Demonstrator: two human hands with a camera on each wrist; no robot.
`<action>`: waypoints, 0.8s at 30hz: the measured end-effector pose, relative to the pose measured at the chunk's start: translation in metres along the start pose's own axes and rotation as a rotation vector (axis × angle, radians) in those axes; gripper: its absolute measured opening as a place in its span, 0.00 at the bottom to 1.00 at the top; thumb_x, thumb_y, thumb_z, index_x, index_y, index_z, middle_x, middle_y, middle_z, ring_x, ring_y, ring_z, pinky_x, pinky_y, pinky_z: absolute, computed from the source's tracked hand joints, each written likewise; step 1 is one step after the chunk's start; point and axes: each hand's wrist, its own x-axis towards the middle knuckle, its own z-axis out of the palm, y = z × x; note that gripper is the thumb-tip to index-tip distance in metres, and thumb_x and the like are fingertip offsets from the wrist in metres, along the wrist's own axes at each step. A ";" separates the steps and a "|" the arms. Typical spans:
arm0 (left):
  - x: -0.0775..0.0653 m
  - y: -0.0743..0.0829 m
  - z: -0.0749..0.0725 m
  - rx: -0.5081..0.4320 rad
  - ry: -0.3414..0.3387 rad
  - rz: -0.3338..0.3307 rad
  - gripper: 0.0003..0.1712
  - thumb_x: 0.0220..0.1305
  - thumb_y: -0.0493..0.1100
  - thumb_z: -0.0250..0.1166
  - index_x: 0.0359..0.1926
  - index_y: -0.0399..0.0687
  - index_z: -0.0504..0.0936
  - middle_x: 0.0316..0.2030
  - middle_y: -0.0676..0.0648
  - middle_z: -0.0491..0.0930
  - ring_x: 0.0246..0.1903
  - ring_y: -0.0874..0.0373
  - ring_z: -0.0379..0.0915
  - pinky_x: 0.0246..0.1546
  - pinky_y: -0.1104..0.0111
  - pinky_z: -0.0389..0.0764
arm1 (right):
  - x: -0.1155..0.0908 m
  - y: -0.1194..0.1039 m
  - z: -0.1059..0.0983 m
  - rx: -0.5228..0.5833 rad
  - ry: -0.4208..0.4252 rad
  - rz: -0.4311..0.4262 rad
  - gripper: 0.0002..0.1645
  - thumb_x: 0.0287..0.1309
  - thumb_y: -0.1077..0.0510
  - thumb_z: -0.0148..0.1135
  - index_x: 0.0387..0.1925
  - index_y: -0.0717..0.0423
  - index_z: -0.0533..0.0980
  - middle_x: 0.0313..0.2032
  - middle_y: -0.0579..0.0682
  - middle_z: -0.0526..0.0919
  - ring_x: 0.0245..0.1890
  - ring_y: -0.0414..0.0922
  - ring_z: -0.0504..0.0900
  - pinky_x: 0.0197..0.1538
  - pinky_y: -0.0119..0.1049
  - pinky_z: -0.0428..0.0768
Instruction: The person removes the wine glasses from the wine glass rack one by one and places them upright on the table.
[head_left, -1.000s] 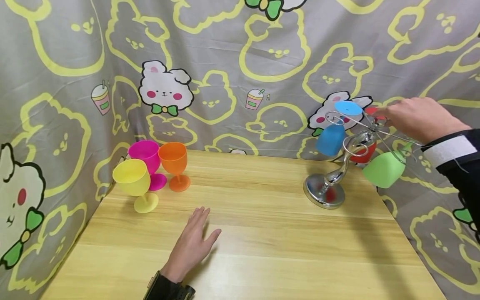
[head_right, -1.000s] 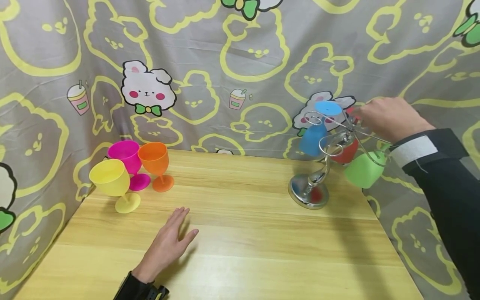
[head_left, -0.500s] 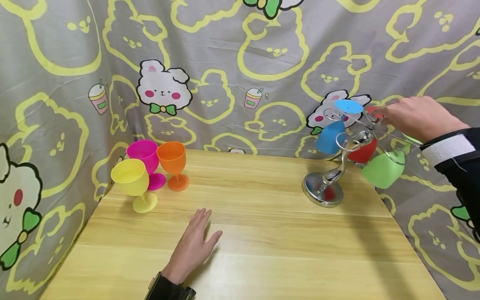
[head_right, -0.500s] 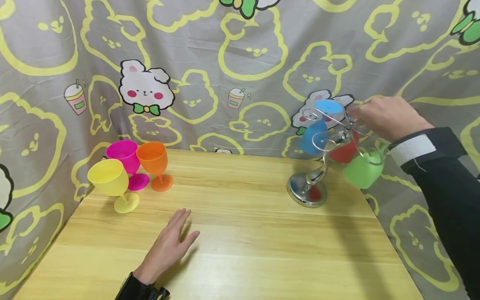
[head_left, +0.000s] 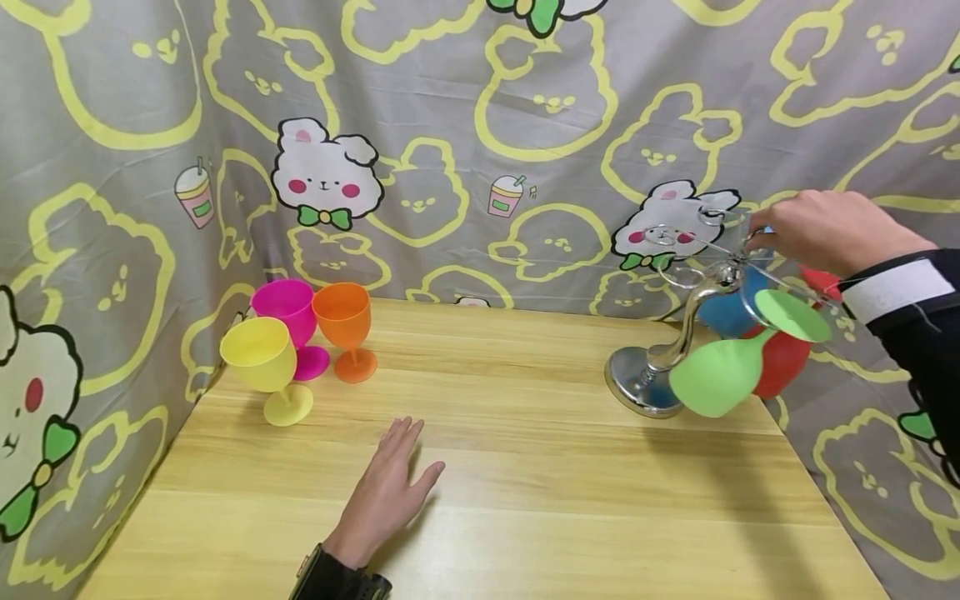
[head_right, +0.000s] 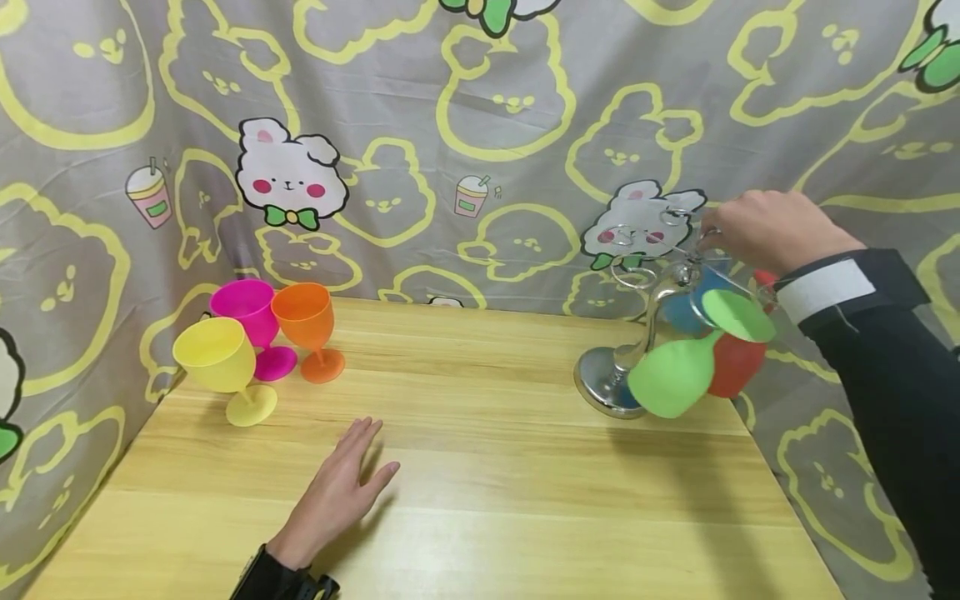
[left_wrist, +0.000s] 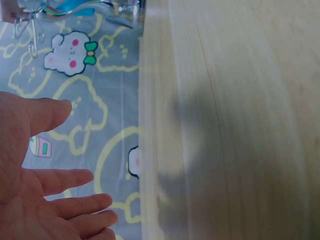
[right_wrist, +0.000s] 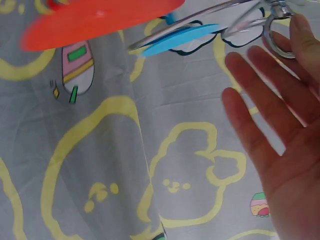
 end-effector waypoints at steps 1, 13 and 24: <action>0.000 0.000 0.000 0.000 -0.001 -0.003 0.40 0.59 0.62 0.56 0.67 0.48 0.60 0.68 0.42 0.53 0.68 0.48 0.44 0.64 0.48 0.52 | 0.001 0.000 0.000 0.014 -0.009 0.016 0.17 0.50 0.54 0.65 0.40 0.59 0.80 0.27 0.56 0.83 0.19 0.44 0.76 0.17 0.41 0.75; 0.001 0.000 0.002 0.017 0.007 0.019 0.40 0.59 0.62 0.57 0.66 0.47 0.61 0.67 0.42 0.54 0.67 0.49 0.46 0.64 0.50 0.53 | 0.008 -0.003 -0.002 0.132 -0.061 0.156 0.37 0.53 0.32 0.54 0.41 0.63 0.79 0.22 0.50 0.80 0.22 0.47 0.74 0.19 0.43 0.72; 0.000 0.000 0.005 0.016 0.008 0.017 0.40 0.58 0.63 0.57 0.66 0.48 0.61 0.68 0.42 0.54 0.67 0.48 0.45 0.64 0.50 0.53 | 0.015 -0.010 -0.015 0.278 -0.247 0.350 0.35 0.56 0.31 0.46 0.13 0.54 0.72 0.19 0.50 0.77 0.24 0.48 0.73 0.25 0.44 0.64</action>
